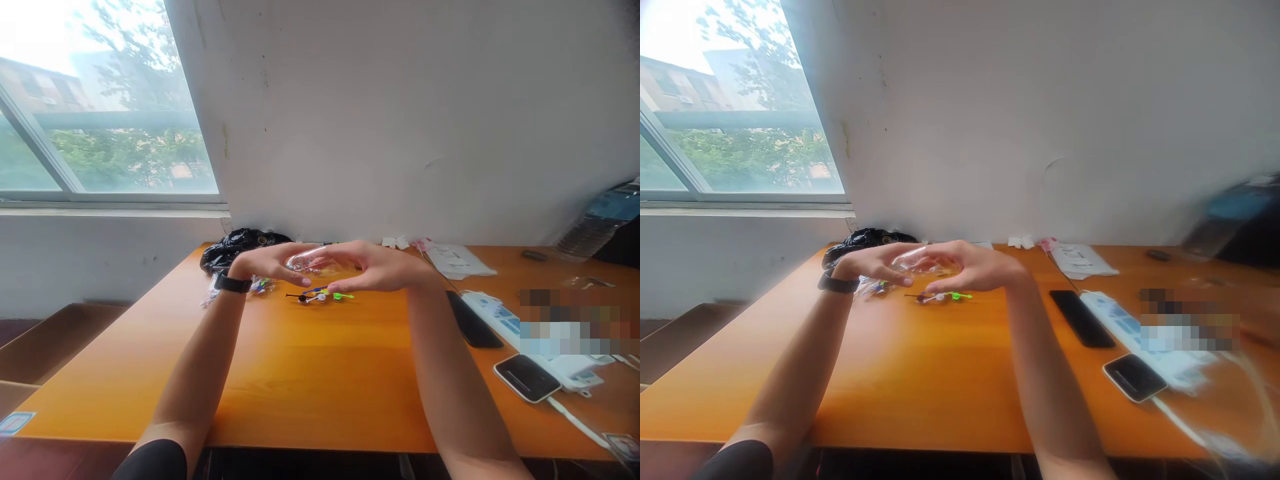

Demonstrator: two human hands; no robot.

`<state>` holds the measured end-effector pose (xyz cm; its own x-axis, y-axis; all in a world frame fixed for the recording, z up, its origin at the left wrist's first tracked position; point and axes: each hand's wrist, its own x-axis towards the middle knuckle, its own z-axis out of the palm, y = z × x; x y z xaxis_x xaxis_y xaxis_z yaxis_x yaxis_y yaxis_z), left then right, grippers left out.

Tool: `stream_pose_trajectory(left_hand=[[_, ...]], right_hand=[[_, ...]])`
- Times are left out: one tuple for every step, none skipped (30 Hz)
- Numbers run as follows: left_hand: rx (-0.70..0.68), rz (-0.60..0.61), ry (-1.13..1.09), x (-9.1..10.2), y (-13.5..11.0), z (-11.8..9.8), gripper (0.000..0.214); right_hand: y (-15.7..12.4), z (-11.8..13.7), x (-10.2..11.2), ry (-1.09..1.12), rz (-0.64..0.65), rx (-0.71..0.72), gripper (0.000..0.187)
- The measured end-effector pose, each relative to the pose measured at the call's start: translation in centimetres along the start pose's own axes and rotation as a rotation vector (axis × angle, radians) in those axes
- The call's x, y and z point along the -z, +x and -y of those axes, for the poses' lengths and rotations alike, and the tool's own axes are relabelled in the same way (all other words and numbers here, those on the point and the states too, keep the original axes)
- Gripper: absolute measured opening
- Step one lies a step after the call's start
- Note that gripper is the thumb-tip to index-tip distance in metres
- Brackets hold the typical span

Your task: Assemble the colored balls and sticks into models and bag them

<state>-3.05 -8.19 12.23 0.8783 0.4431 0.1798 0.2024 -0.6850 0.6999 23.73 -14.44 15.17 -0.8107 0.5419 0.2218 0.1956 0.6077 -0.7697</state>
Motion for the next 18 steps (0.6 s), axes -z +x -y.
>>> stream_pose_trajectory(left_hand=[[0.007, -0.014, 0.000, 0.1, -0.1, 0.0, 0.057], [0.014, -0.029, -0.006, 0.2, -0.3, 0.0, 0.056], [0.022, -0.045, -0.020, 0.3, -0.4, 0.0, 0.055], [0.027, -0.060, -0.038, 0.4, -0.5, -0.1, 0.053], [0.031, -0.073, -0.057, 0.5, -0.6, -0.1, 0.052], [0.033, -0.083, -0.074, 0.5, -0.7, -0.1, 0.052], [0.032, -0.090, -0.087, 0.5, -0.7, -0.1, 0.052], [0.030, -0.093, -0.094, 0.4, -0.6, 0.0, 0.053], [0.028, -0.094, -0.095, 0.4, -0.5, 0.0, 0.053], [0.024, -0.095, -0.091, 0.3, -0.4, 0.1, 0.052], [0.019, -0.095, -0.084, 0.2, -0.3, 0.2, 0.051], [0.014, -0.097, -0.072, 0.0, -0.2, 0.3, 0.049], [0.010, -0.100, -0.057, -0.1, -0.1, 0.4, 0.048], [0.008, -0.102, -0.039, -0.2, 0.0, 0.4, 0.047], [0.005, -0.106, -0.016, -0.2, 0.1, 0.4, 0.046], [0.005, -0.112, 0.009, -0.3, 0.1, 0.3, 0.045], [0.004, -0.121, 0.036, -0.4, 0.1, 0.2, 0.044], [0.003, -0.130, 0.062, -0.4, 0.1, 0.0, 0.044]], right_hand=[[0.0, 0.0, 0.1, 0.002, -0.018, 0.002, 0.050], [-0.1, 0.0, 0.1, -0.008, -0.038, 0.005, 0.044], [-0.1, -0.1, 0.2, -0.027, -0.058, 0.008, 0.039], [-0.1, -0.3, 0.3, -0.050, -0.087, 0.011, 0.033], [-0.1, -0.4, 0.4, -0.075, -0.123, 0.012, 0.028], [-0.1, -0.5, 0.4, -0.097, -0.162, 0.013, 0.025], [0.0, -0.6, 0.4, -0.115, -0.203, 0.014, 0.023], [0.1, -0.6, 0.3, -0.126, -0.242, 0.015, 0.022], [0.1, -0.6, 0.2, -0.133, -0.277, 0.016, 0.022], [0.2, -0.5, 0.1, -0.139, -0.297, 0.017, 0.023], [0.3, -0.4, 0.0, -0.146, -0.299, 0.019, 0.024], [0.3, -0.2, -0.2, -0.155, -0.289, 0.020, 0.026], [0.4, 0.0, -0.3, -0.164, -0.271, 0.021, 0.028], [0.4, 0.3, -0.5, -0.171, -0.253, 0.022, 0.030], [0.4, 0.5, -0.6, -0.174, -0.242, 0.026, 0.033], [0.4, 0.7, -0.6, -0.177, -0.239, 0.031, 0.035], [0.3, 0.9, -0.7, -0.183, -0.244, 0.035, 0.037], [0.2, 1.1, -0.7, -0.195, -0.252, 0.035, 0.039]])
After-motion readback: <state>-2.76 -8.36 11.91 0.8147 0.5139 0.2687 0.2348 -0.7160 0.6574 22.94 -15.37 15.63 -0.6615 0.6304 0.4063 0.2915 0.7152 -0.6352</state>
